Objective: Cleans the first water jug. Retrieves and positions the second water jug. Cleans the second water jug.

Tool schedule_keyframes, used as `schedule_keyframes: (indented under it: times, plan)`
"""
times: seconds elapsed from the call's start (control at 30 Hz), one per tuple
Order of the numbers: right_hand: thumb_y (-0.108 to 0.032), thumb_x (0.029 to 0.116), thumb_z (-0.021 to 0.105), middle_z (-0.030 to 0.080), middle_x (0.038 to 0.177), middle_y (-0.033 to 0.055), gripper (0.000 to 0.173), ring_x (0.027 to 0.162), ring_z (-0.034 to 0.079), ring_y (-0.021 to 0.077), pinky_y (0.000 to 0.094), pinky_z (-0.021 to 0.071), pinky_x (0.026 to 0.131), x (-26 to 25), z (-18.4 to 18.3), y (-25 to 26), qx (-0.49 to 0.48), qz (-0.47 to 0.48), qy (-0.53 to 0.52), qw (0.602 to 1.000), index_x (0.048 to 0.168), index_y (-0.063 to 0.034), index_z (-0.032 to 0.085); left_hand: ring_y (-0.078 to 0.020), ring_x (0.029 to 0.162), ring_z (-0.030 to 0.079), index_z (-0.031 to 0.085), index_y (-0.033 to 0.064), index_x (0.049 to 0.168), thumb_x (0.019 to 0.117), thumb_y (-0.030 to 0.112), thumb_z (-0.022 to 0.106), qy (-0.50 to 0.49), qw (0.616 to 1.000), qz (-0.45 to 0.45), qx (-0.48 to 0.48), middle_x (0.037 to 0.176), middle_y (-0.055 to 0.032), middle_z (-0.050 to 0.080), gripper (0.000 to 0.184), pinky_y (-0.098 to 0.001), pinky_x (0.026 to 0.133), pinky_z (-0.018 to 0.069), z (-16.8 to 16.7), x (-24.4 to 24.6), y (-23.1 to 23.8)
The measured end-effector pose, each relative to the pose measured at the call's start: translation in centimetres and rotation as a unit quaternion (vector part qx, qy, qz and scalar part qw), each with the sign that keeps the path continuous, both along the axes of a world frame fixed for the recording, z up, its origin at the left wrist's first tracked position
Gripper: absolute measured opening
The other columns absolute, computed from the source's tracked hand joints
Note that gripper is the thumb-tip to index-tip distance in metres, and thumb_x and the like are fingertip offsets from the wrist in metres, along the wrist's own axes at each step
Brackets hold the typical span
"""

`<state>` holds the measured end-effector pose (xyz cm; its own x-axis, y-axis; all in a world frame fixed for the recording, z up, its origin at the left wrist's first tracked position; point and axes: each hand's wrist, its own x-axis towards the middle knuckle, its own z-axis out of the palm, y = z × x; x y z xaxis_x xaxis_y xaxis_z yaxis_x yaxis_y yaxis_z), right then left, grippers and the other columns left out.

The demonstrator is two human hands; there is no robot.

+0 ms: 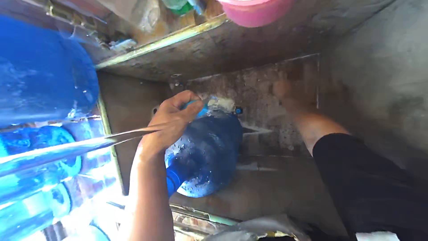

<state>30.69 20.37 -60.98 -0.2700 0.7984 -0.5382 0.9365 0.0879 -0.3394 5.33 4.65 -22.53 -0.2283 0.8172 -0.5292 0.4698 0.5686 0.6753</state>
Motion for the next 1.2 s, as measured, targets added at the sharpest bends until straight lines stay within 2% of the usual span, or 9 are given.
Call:
schedule_keyframes:
  times: [0.1,0.17,0.23,0.4,0.63,0.73,0.9,1.03,1.2]
  plan:
    - [-0.015,0.105,0.055,0.051,0.145,0.0338,0.044,0.135,0.05,0.0494,0.0654,0.0393,0.111,-4.2,1.8,-3.7,-0.145,-0.058,0.1,0.983,0.141,0.0093,0.053,-0.0025,0.079,0.062,0.065,0.0094,0.101,0.1034,0.011,0.056,0.012,1.0,0.014,-0.016,0.089,0.0033,0.063,0.009,-0.0238,0.074,0.0554,0.0,0.0,0.6]
    - [-0.022,0.1097,0.047,0.063,0.127,0.0294,0.04,0.108,0.066,0.0407,0.0564,0.0531,0.093,-7.8,7.2,-5.9,-0.232,-0.085,0.243,0.938,0.141,0.0018,0.054,-0.0065,0.077,0.062,0.063,0.0047,0.101,0.1032,0.01,0.058,0.029,0.999,0.03,-0.024,0.089,-0.0017,0.062,0.008,-0.0271,0.074,0.0564,-0.1,-0.2,0.9]
    - [-0.024,0.1106,0.046,0.066,0.104,0.0184,0.036,0.078,0.06,0.0221,0.0381,0.0518,0.07,-11.2,15.2,-8.0,-0.293,-0.087,0.362,0.881,0.137,-0.0026,0.058,-0.0123,0.076,0.064,0.059,0.0006,0.103,0.1031,0.014,0.061,0.058,0.996,0.052,-0.033,0.091,-0.0078,0.061,0.013,-0.0326,0.073,0.0582,-0.4,-0.5,1.0]
    - [-0.019,0.1067,0.053,0.059,0.075,0.0018,0.024,0.049,0.042,0.0032,0.0195,0.0352,0.044,-14.1,27.3,-11.2,-0.345,-0.078,0.437,0.827,0.119,-0.0002,0.063,-0.0307,0.091,0.066,0.058,-0.001,0.127,0.1049,0.021,0.058,0.09,0.987,0.105,-0.086,0.114,-0.0214,0.064,0.031,-0.0506,0.078,0.0565,-1.5,-1.5,0.8]
    - [-0.009,0.1071,0.047,0.067,0.104,0.0165,0.029,0.082,0.065,0.017,0.0344,0.0571,0.079,-10.6,32.2,-11.4,-0.215,-0.145,0.473,0.842,0.126,0.0082,0.061,-0.028,0.095,0.064,0.051,-0.0016,0.135,0.1074,0.016,0.046,-0.074,0.995,0.055,-0.028,0.12,-0.0227,0.061,0.034,-0.0446,0.081,0.0558,0.0,-0.3,0.3]
    - [-0.006,0.1056,0.05,0.067,0.11,0.0179,0.03,0.082,0.066,0.0166,0.0325,0.0575,0.077,-9.3,34.2,-11.4,-0.143,-0.186,0.482,0.844,0.131,0.0057,0.06,-0.0198,0.09,0.06,0.054,-0.0034,0.126,0.1067,0.018,0.047,-0.134,0.988,0.04,0.066,0.109,-0.0161,0.061,0.03,-0.0387,0.082,0.0535,-0.8,0.5,0.6]
    - [-0.003,0.1019,0.057,0.068,0.106,0.02,0.024,0.078,0.067,0.0181,0.0337,0.0583,0.074,-9.3,36.6,-13.6,0.046,-0.18,0.473,0.861,0.122,0.0075,0.063,-0.025,0.111,0.059,0.048,-0.007,0.136,0.1108,0.021,0.036,-0.252,0.941,0.122,0.189,0.128,-0.0215,0.058,0.04,-0.0414,0.097,0.0497,-1.2,3.4,0.7]
    - [-0.005,0.1009,0.059,0.069,0.104,0.0195,0.025,0.08,0.067,0.0205,0.0373,0.0577,0.077,-9.9,37.3,-15.4,0.078,-0.137,0.467,0.87,0.123,0.0071,0.062,-0.0193,0.082,0.059,0.052,-0.0005,0.119,0.1063,0.012,0.041,-0.364,0.878,0.268,0.159,0.098,-0.0126,0.059,0.021,-0.0364,0.074,0.053,-0.8,3.9,0.3]
    - [-0.003,0.0947,0.066,0.067,0.098,0.0165,0.02,0.076,0.064,0.0151,0.0322,0.0566,0.072,-9.3,38.6,-15.2,0.146,-0.17,0.498,0.838,0.112,0.0078,0.064,-0.0278,0.087,0.065,0.048,0.001,0.137,0.1082,0.014,0.042,-0.374,0.903,0.195,0.082,0.112,-0.0197,0.061,0.032,-0.0424,0.073,0.059,0.2,3.3,-0.3]
